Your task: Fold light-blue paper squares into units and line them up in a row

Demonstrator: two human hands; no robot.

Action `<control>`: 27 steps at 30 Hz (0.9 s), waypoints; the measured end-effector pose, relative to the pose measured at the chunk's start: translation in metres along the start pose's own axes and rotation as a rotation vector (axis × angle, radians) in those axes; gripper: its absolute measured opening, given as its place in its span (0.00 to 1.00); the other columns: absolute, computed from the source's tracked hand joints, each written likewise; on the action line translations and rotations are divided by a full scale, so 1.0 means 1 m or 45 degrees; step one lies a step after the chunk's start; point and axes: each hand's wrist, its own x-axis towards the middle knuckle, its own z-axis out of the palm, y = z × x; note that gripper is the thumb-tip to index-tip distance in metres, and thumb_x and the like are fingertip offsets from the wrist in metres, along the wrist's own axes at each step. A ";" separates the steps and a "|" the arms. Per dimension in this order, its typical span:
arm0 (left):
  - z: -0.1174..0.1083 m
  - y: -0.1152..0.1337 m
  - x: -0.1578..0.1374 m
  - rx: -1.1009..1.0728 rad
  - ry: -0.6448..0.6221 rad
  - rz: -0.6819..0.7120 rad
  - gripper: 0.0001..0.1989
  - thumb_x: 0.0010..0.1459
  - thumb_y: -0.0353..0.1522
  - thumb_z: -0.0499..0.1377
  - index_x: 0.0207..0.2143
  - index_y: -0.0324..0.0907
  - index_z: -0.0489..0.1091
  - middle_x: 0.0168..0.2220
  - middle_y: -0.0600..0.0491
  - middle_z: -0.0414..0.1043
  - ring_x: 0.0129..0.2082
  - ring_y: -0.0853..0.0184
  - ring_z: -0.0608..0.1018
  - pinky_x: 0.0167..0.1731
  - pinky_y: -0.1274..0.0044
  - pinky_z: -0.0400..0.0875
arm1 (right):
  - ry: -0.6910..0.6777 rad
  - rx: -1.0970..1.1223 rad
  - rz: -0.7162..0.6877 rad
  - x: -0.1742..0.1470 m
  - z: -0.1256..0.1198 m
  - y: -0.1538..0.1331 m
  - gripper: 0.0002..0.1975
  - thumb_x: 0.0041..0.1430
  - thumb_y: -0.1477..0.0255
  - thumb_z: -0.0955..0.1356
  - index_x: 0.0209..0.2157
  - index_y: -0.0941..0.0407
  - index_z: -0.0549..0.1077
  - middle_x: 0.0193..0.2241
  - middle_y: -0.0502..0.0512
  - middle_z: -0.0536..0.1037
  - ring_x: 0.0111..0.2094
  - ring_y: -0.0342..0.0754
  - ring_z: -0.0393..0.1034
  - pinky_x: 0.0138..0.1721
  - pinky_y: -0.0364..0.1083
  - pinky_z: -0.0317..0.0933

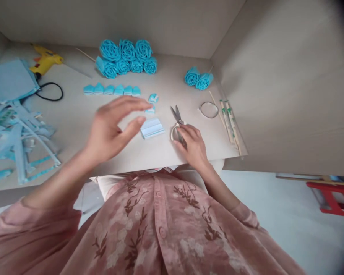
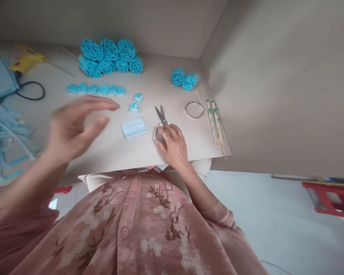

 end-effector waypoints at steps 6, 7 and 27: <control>0.018 -0.057 -0.004 0.459 -0.386 0.008 0.16 0.66 0.39 0.54 0.49 0.44 0.77 0.50 0.47 0.81 0.51 0.55 0.80 0.53 0.63 0.71 | 0.097 -0.148 0.063 -0.009 -0.001 0.015 0.17 0.66 0.70 0.65 0.53 0.59 0.78 0.53 0.61 0.81 0.52 0.60 0.72 0.56 0.60 0.69; 0.017 -0.063 -0.006 0.508 -0.407 -0.013 0.17 0.66 0.39 0.53 0.49 0.44 0.77 0.50 0.47 0.81 0.51 0.55 0.80 0.52 0.63 0.71 | 0.102 -0.165 0.065 -0.011 -0.004 0.019 0.17 0.66 0.70 0.66 0.52 0.59 0.78 0.52 0.61 0.81 0.52 0.60 0.73 0.55 0.60 0.69; 0.059 -0.144 0.058 0.722 -0.688 0.127 0.25 0.64 0.39 0.58 0.61 0.41 0.70 0.68 0.38 0.60 0.68 0.46 0.62 0.65 0.53 0.56 | 0.057 -0.160 -0.113 -0.033 -0.043 0.030 0.15 0.67 0.71 0.65 0.52 0.56 0.77 0.53 0.64 0.78 0.54 0.59 0.71 0.53 0.60 0.71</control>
